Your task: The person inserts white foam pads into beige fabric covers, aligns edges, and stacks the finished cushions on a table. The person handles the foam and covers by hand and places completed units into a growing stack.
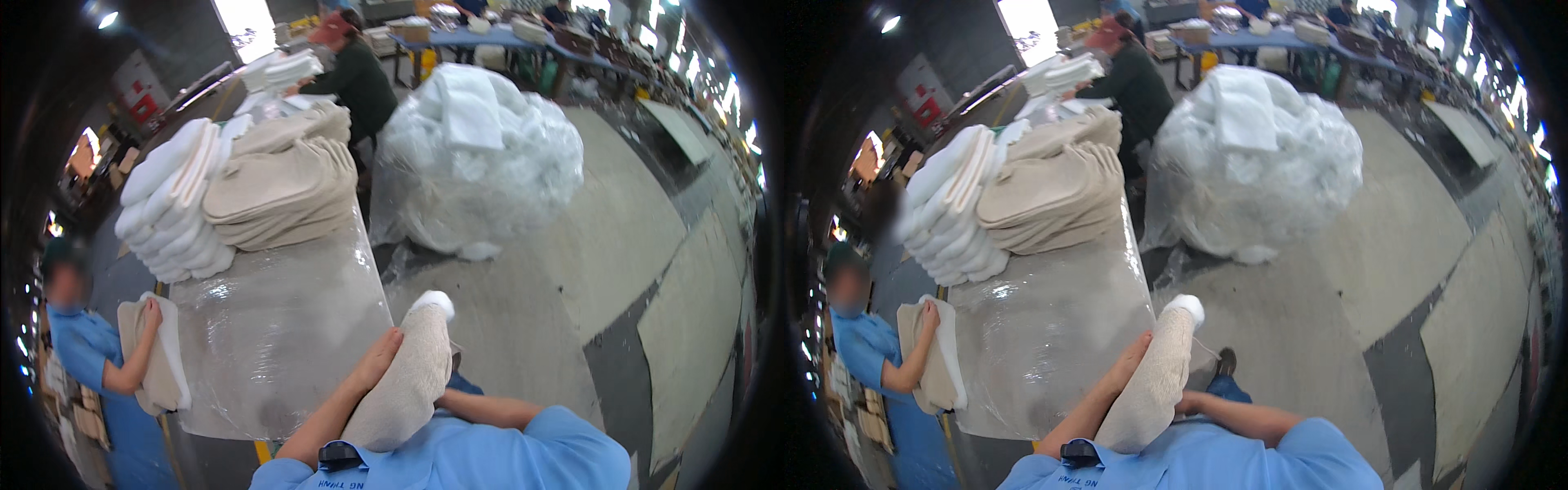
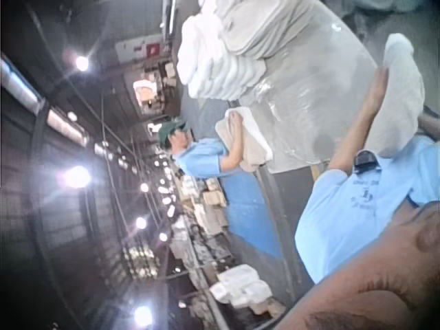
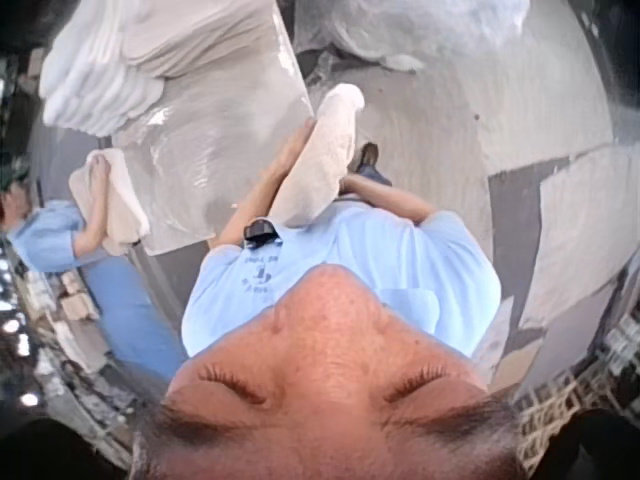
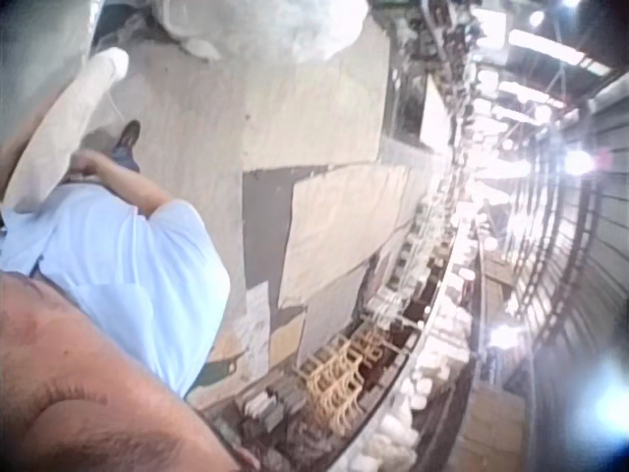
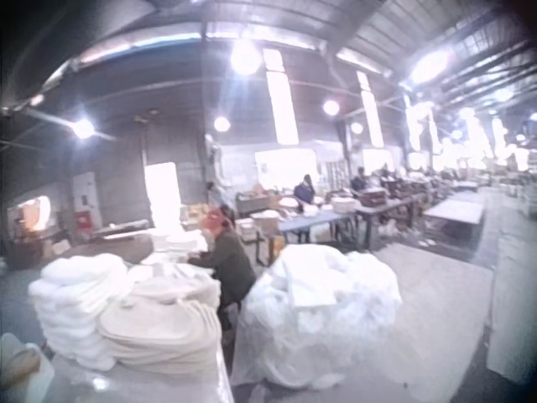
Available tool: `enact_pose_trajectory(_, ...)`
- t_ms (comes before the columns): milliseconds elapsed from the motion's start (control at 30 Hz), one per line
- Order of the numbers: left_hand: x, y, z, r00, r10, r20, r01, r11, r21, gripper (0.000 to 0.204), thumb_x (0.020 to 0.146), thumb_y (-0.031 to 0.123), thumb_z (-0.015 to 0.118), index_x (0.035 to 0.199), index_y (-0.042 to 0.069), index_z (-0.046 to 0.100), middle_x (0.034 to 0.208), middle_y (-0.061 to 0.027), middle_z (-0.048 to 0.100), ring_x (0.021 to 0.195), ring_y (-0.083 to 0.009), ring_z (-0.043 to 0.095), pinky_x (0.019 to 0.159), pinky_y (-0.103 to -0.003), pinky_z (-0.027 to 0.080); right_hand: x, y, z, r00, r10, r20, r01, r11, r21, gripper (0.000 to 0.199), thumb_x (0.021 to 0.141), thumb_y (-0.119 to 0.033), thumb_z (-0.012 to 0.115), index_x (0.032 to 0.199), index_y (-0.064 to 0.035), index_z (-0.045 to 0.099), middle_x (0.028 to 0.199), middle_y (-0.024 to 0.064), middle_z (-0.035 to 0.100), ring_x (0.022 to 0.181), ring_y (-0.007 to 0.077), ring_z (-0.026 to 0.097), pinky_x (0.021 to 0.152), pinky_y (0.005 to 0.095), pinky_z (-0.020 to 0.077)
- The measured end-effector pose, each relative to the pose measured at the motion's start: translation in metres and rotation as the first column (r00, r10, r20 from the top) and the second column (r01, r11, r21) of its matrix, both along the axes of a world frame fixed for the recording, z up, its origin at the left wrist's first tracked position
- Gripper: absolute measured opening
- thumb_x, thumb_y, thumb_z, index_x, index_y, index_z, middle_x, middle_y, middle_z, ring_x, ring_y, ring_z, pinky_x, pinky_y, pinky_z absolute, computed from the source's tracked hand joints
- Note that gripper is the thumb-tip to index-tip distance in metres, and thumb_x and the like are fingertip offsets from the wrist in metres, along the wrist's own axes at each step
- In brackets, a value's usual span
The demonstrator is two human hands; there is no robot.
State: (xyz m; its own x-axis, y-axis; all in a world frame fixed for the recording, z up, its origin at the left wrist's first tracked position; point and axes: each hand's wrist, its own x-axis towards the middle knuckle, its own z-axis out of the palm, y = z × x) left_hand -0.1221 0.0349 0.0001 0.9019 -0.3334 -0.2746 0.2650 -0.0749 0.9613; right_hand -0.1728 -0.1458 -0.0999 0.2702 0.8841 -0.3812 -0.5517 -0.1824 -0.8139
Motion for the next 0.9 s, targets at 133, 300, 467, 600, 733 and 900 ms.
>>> enact_pose_trajectory(133, -0.010, 0.000, -0.034, 0.962, 0.110, -0.249, -0.145, 0.981, -0.126, 0.046, 0.118, 0.042, 0.039, 0.129, 0.003, 0.062, 0.119, -0.0088, 0.069, 0.110, -0.0181, 0.064, 0.098, -0.035, 0.051, 0.023, -0.062, 0.002, 0.756, -0.507, -0.413, 0.594, 0.797, 0.108, 0.056, 0.102, -0.018, 0.075, 0.153, -0.0117, 0.053, 0.135, 0.0044, 0.068, 0.124, 0.0184, 0.064, 0.105, 0.0374, 0.0531)
enact_pose_trajectory(300, -0.006, -0.004, -0.070, 0.950, 0.172, -0.260, -0.176, 0.984, 0.009, 0.038, 0.117, 0.038, 0.048, 0.120, 0.004, 0.064, 0.101, -0.0037, 0.069, 0.092, -0.0111, 0.062, 0.083, -0.029, 0.053, 0.046, -0.039, 0.005, 0.365, -0.846, -0.388, 0.908, 0.415, -0.051, 0.015, 0.109, -0.026, 0.067, 0.115, -0.0129, 0.066, 0.107, -0.0029, 0.068, 0.100, 0.0104, 0.061, 0.085, 0.0325, 0.0498)
enact_pose_trajectory(467, 0.003, 0.004, -0.115, 0.974, 0.198, -0.109, -0.153, 0.933, 0.325, 0.032, 0.113, 0.033, 0.058, 0.116, 0.002, 0.065, 0.093, -0.0012, 0.067, 0.086, -0.0089, 0.060, 0.078, -0.028, 0.050, 0.046, -0.009, -0.028, 0.135, -0.976, -0.172, 0.893, 0.195, -0.406, 0.022, 0.113, -0.030, 0.060, 0.103, -0.0112, 0.067, 0.090, -0.0042, 0.064, 0.085, 0.0081, 0.054, 0.076, 0.0289, 0.0448)
enact_pose_trajectory(600, 0.019, -0.012, -0.134, 0.884, 0.323, -0.338, -0.203, 0.917, 0.344, 0.031, 0.110, 0.031, 0.063, 0.102, 0.002, 0.069, 0.088, 0.0009, 0.067, 0.083, -0.0087, 0.059, 0.076, -0.028, 0.049, 0.052, -0.013, -0.060, 0.163, -0.974, -0.159, 0.856, 0.220, -0.468, 0.028, 0.115, -0.031, 0.056, 0.100, -0.0087, 0.064, 0.085, -0.0040, 0.059, 0.081, 0.0078, 0.051, 0.073, 0.0273, 0.0431)
enact_pose_trajectory(733, 0.027, -0.018, -0.121, 0.844, 0.422, -0.330, -0.267, 0.865, 0.424, 0.033, 0.109, 0.028, 0.064, 0.093, 0.001, 0.070, 0.082, -0.0055, 0.068, 0.079, -0.0131, 0.060, 0.073, -0.032, 0.049, 0.051, -0.001, -0.064, 0.074, -0.971, -0.227, 0.825, 0.188, -0.533, 0.024, 0.116, -0.027, 0.051, 0.104, -0.0093, 0.061, 0.090, -0.0013, 0.062, 0.085, 0.0097, 0.058, 0.080, 0.0307, 0.0511)
enact_pose_trajectory(900, 0.025, -0.035, -0.073, 0.925, 0.379, 0.040, -0.322, 0.723, 0.612, 0.032, 0.109, 0.030, 0.062, 0.097, 0.002, 0.069, 0.083, -0.0199, 0.066, 0.076, -0.0259, 0.064, 0.072, -0.037, 0.050, 0.009, 0.014, -0.057, 0.368, -0.929, -0.044, 0.892, 0.366, -0.266, 0.025, 0.116, -0.028, 0.052, 0.106, -0.0064, 0.062, 0.091, -0.0024, 0.060, 0.084, 0.0096, 0.054, 0.079, 0.0298, 0.0485)
